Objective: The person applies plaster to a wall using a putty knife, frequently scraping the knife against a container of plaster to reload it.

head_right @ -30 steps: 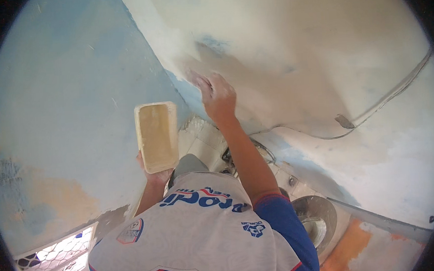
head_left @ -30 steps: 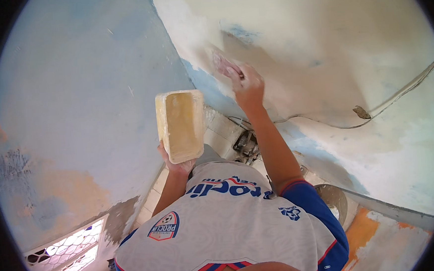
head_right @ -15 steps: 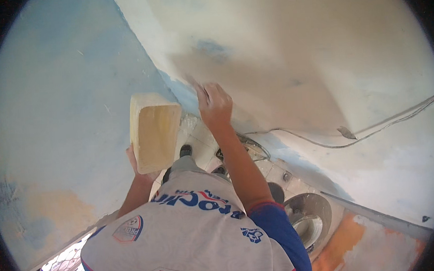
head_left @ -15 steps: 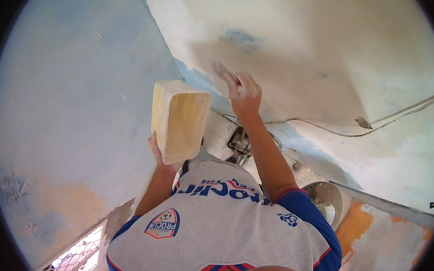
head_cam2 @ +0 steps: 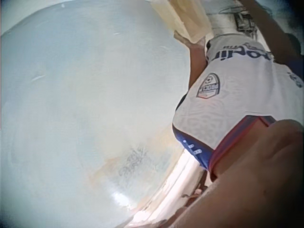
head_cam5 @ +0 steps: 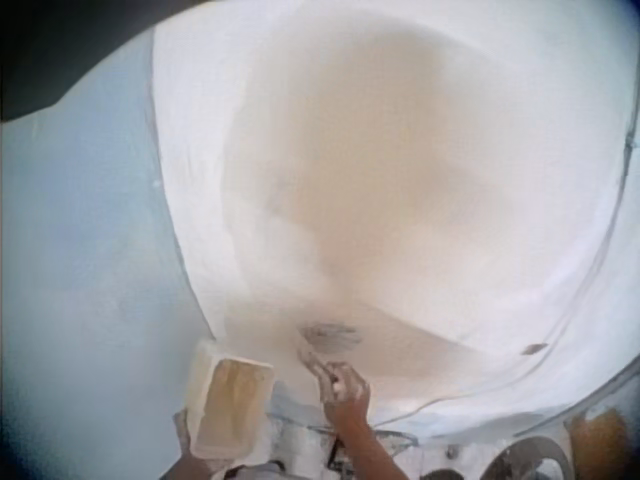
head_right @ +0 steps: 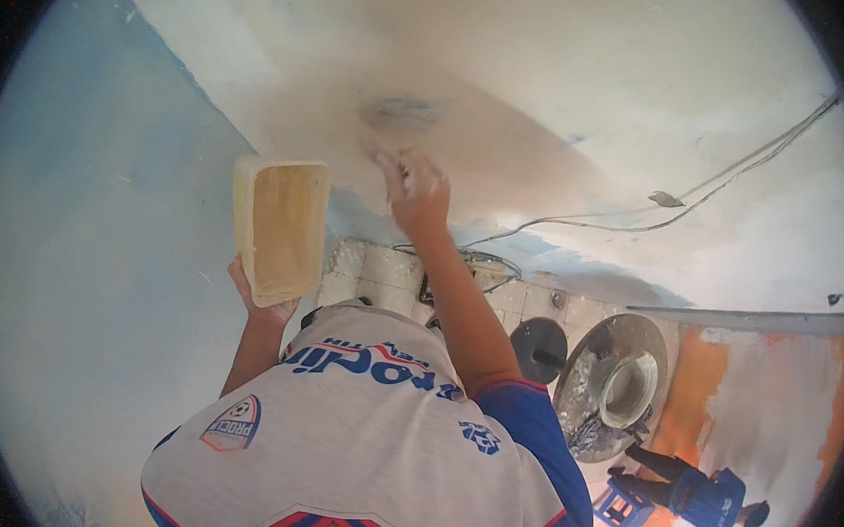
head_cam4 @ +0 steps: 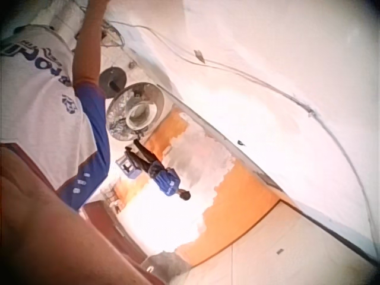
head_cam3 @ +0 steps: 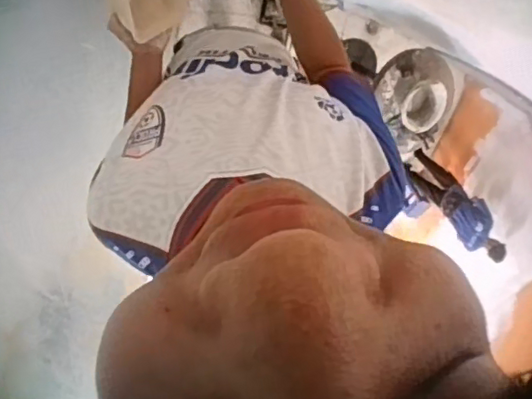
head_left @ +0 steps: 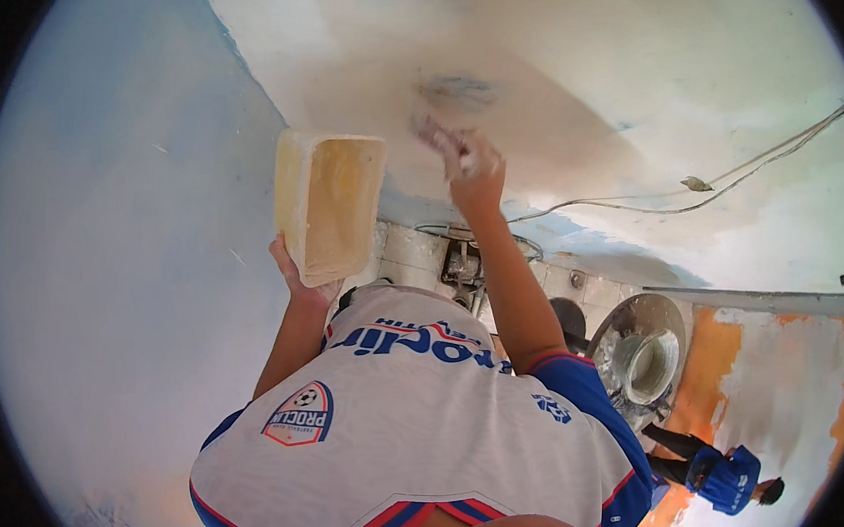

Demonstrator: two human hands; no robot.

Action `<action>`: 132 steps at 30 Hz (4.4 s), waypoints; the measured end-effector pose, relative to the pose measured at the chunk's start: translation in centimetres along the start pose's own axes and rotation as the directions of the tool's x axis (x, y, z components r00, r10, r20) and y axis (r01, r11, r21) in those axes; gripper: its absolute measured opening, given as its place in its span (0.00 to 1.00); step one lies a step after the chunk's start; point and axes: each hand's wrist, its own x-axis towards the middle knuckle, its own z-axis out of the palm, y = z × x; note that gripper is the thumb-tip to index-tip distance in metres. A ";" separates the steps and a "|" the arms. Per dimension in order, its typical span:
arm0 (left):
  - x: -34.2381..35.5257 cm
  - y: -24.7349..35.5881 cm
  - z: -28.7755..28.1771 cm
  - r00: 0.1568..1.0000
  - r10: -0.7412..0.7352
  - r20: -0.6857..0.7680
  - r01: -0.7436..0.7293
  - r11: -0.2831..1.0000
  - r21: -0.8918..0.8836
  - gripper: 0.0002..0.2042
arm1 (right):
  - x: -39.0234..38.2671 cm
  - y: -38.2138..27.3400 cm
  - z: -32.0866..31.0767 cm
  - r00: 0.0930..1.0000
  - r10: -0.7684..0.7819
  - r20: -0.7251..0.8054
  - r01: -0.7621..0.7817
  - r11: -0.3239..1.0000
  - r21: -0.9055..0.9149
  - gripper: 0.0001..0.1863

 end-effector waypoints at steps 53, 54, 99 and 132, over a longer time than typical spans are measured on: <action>0.9 7.6 -6.6 0.987 -0.140 -0.078 0.148 0.984 0.097 0.30 | 3.2 -3.6 -0.9 0.958 0.119 -0.262 -0.159 0.978 -0.137 0.11; 0.7 7.1 -6.3 0.988 -0.134 -0.074 0.141 0.985 0.101 0.30 | 3.0 -3.2 -3.8 0.937 0.161 -0.310 -0.219 0.962 -0.164 0.11; -4.6 -26.1 8.6 0.971 -0.240 0.000 0.239 0.967 0.083 0.37 | -3.2 -0.5 -30.4 0.510 -0.533 0.675 0.637 0.762 0.120 0.06; -2.8 -12.6 7.0 0.968 -0.202 0.151 0.225 0.963 -0.149 0.38 | -1.1 -5.2 -14.3 0.685 -0.472 0.555 0.362 0.882 0.303 0.11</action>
